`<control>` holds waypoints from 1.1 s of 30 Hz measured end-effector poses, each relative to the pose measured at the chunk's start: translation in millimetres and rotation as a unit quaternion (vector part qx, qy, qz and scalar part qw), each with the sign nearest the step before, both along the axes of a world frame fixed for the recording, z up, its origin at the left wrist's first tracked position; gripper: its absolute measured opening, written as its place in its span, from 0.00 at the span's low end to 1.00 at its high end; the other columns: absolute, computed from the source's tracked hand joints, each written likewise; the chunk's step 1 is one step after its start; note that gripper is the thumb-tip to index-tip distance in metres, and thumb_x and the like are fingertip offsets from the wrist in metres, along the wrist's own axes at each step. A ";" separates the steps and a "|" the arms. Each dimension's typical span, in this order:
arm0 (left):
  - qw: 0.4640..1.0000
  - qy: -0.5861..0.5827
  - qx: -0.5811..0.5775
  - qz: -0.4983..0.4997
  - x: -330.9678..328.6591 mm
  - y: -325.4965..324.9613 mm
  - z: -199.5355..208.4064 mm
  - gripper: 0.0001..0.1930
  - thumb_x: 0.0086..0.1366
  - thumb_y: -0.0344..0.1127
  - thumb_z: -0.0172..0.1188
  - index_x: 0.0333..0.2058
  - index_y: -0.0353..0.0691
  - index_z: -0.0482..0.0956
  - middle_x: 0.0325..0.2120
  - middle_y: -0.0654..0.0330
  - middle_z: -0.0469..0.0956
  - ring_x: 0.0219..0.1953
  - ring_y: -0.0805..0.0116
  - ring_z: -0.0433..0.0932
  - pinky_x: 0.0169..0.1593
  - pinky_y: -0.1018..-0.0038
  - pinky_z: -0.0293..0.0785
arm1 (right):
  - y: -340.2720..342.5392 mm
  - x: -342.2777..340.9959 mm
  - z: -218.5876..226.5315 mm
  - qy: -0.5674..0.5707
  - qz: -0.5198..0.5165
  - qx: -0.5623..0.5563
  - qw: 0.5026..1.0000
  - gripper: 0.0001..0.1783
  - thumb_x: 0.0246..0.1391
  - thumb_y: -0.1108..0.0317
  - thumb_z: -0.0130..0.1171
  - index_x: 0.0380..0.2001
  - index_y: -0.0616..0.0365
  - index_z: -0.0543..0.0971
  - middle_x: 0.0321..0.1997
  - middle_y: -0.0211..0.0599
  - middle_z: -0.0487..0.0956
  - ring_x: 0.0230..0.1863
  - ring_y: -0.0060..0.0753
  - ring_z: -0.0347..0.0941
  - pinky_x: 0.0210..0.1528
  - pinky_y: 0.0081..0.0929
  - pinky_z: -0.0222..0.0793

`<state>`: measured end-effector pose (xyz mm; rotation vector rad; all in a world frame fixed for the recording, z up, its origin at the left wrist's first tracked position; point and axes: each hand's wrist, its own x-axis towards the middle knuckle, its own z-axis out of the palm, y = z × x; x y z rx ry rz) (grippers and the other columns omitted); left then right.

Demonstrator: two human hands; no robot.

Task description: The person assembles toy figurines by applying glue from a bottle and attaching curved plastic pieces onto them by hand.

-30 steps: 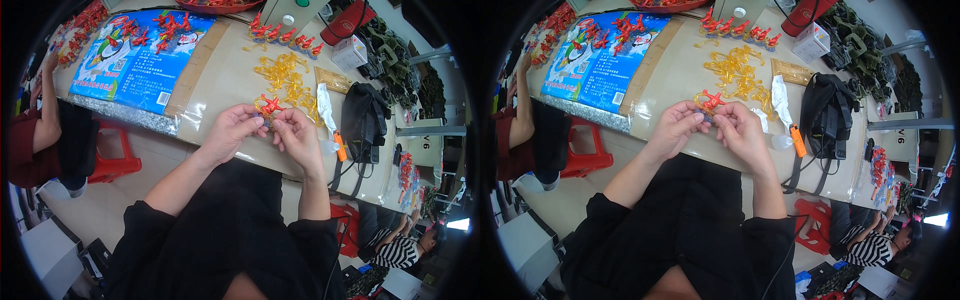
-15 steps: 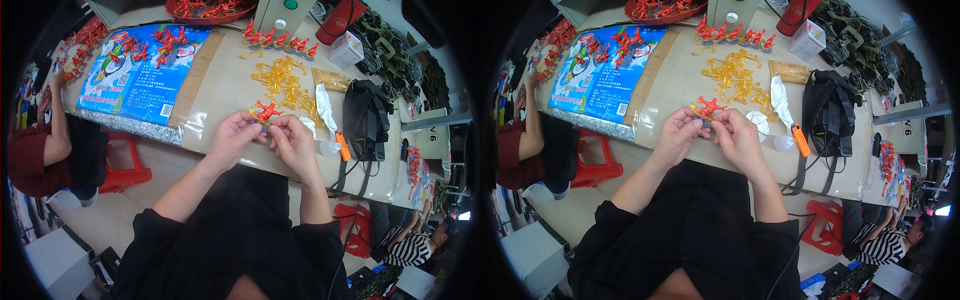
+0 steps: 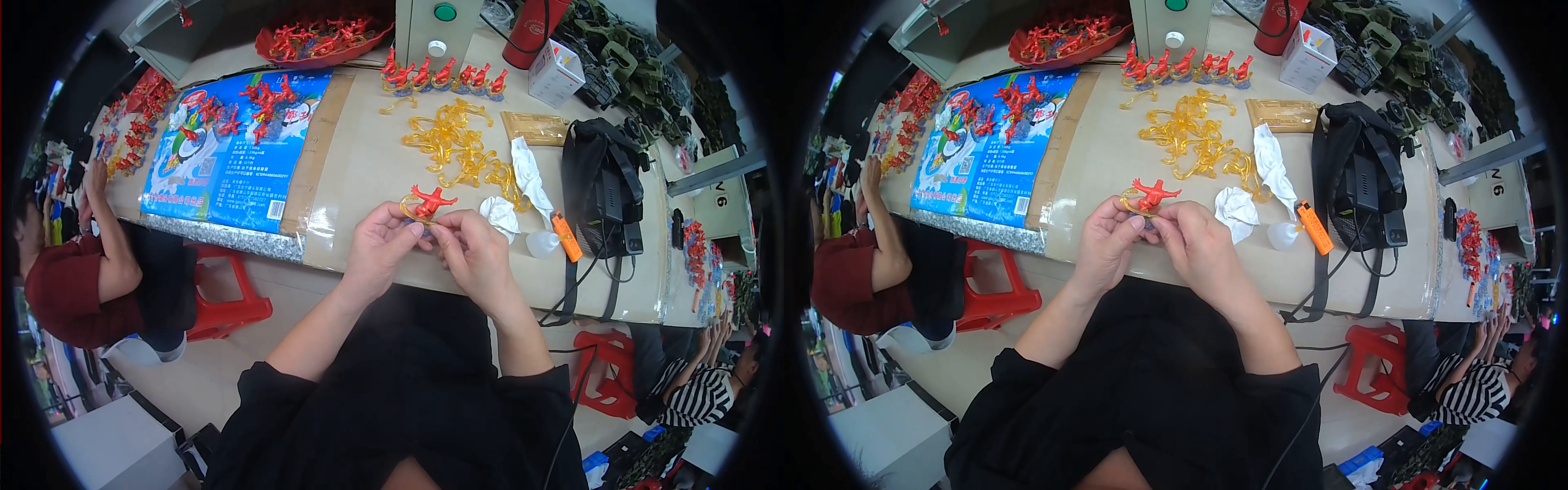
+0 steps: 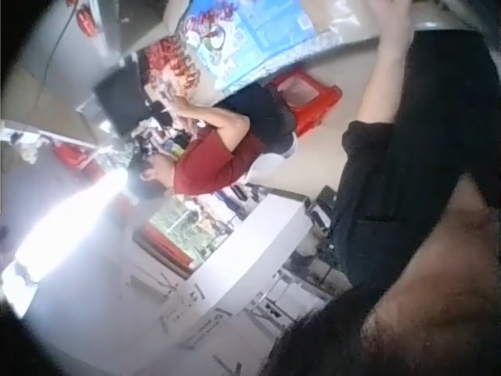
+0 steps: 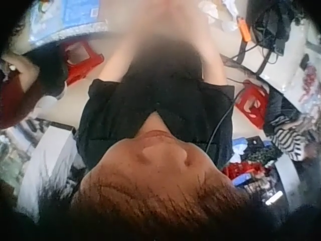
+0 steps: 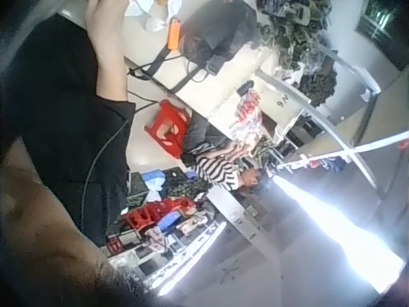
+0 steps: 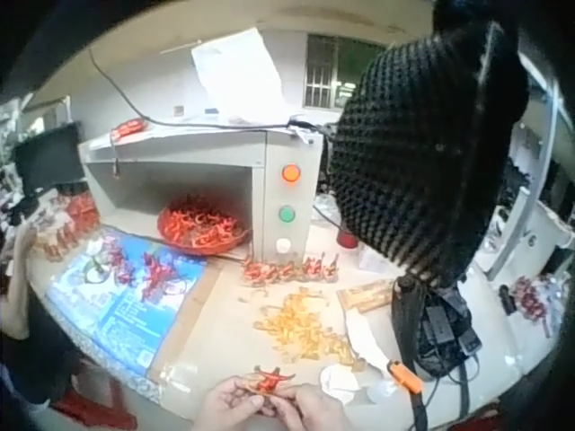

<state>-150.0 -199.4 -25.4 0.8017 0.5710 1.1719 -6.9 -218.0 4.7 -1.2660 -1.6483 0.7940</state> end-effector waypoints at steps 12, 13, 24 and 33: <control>1.000 0.014 0.004 0.002 0.5 -0.6 -1.1 0.05 0.57 0.25 0.52 0.34 0.34 0.69 0.29 0.58 0.75 0.28 0.76 0.74 0.34 0.78 0.73 | -3.4 -4.5 -8.2 -0.036 -0.032 0.115 0.992 0.06 0.45 0.76 0.54 0.28 0.64 0.69 0.24 0.44 0.72 0.24 0.42 0.70 0.23 0.30 0.66; 1.000 0.014 0.005 0.004 0.8 -0.5 -0.3 0.05 0.57 0.25 0.52 0.33 0.34 0.69 0.29 0.58 0.75 0.28 0.76 0.74 0.34 0.78 0.73 | -3.2 -4.4 -8.8 -0.040 -0.033 0.123 0.991 0.06 0.45 0.76 0.54 0.28 0.64 0.69 0.24 0.44 0.72 0.23 0.43 0.70 0.23 0.30 0.66; 1.000 0.010 0.012 0.005 1.6 -0.5 0.2 0.04 0.57 0.24 0.52 0.33 0.34 0.69 0.29 0.58 0.75 0.28 0.76 0.74 0.34 0.79 0.73 | -5.1 -7.0 -9.6 -0.047 -0.045 0.137 0.988 0.05 0.46 0.76 0.53 0.27 0.63 0.69 0.23 0.42 0.71 0.22 0.40 0.70 0.22 0.29 0.66; 1.000 0.009 0.029 0.000 -0.2 -2.0 -3.0 0.04 0.56 0.24 0.53 0.31 0.36 0.69 0.31 0.60 0.74 0.30 0.78 0.72 0.34 0.81 0.72 | -8.3 -10.2 -3.8 -0.043 -0.034 0.142 0.988 0.04 0.46 0.77 0.54 0.27 0.63 0.69 0.21 0.39 0.71 0.20 0.36 0.70 0.21 0.28 0.66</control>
